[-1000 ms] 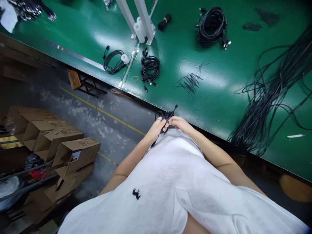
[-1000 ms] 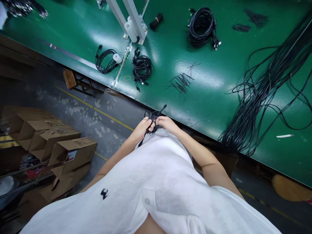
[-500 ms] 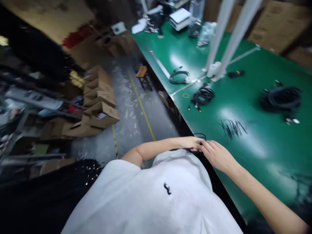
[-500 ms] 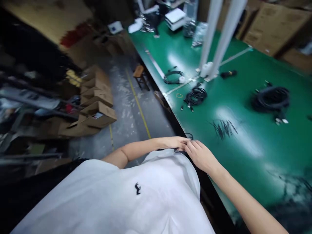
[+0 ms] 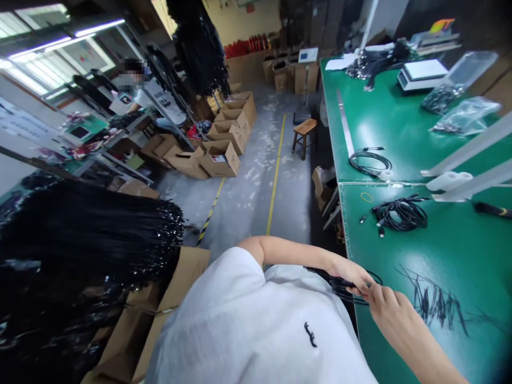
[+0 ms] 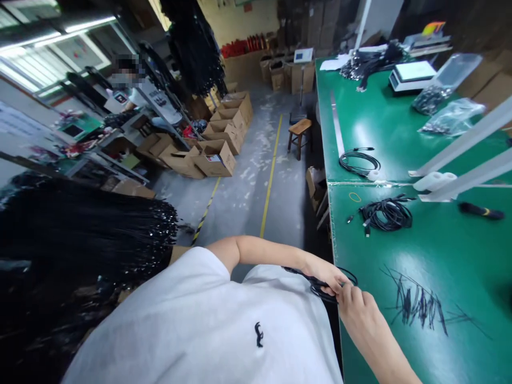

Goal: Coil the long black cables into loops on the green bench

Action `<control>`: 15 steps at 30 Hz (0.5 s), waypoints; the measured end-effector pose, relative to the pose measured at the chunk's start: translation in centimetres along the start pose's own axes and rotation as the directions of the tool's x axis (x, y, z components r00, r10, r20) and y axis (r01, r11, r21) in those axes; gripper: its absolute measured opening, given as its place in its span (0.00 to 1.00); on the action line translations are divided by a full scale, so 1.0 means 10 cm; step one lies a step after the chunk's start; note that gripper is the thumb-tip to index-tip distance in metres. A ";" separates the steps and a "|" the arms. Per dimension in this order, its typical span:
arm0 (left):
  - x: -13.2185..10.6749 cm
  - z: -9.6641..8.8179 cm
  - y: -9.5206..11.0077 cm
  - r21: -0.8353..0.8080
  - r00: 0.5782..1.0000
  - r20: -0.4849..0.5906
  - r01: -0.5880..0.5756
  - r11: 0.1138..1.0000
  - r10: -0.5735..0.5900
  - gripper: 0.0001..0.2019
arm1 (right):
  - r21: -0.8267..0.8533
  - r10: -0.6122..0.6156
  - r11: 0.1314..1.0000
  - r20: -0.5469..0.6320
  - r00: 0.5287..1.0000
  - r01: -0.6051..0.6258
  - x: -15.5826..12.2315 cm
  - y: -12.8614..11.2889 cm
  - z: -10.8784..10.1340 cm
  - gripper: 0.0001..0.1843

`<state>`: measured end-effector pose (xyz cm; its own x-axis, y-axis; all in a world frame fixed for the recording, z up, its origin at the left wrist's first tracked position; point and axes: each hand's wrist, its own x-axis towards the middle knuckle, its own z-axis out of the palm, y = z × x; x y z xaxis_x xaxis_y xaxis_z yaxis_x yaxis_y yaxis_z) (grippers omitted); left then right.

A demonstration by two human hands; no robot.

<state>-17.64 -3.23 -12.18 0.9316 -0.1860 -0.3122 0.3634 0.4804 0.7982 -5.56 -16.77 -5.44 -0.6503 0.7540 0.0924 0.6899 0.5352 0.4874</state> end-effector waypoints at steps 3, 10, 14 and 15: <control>0.04 0.01 0.00 0.050 0.999 -0.021 -0.026 0.998 0.027 0.07 | 0.016 0.076 0.997 -0.047 0.996 -0.075 0.04 0.02 0.00 0.17; 0.04 0.02 -0.02 0.087 0.991 -0.115 -0.063 0.994 0.073 0.07 | 0.005 0.111 0.994 -0.047 0.993 -0.111 0.11 0.02 0.01 0.15; 0.06 0.03 -0.03 0.072 0.998 -0.051 -0.026 0.997 0.029 0.05 | 0.095 0.120 0.988 -0.010 0.993 -0.119 0.09 0.07 0.02 0.15; 0.07 0.03 -0.02 0.078 0.998 -0.050 -0.032 0.996 0.036 0.04 | 0.157 0.124 0.980 0.017 0.992 -0.126 0.07 0.10 0.02 0.15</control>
<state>-17.07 -3.73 -12.43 0.9429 -0.1258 -0.3086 0.3325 0.4174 0.8457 -5.28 -15.64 -5.11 -0.5538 0.8213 0.1372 0.8075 0.4895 0.3292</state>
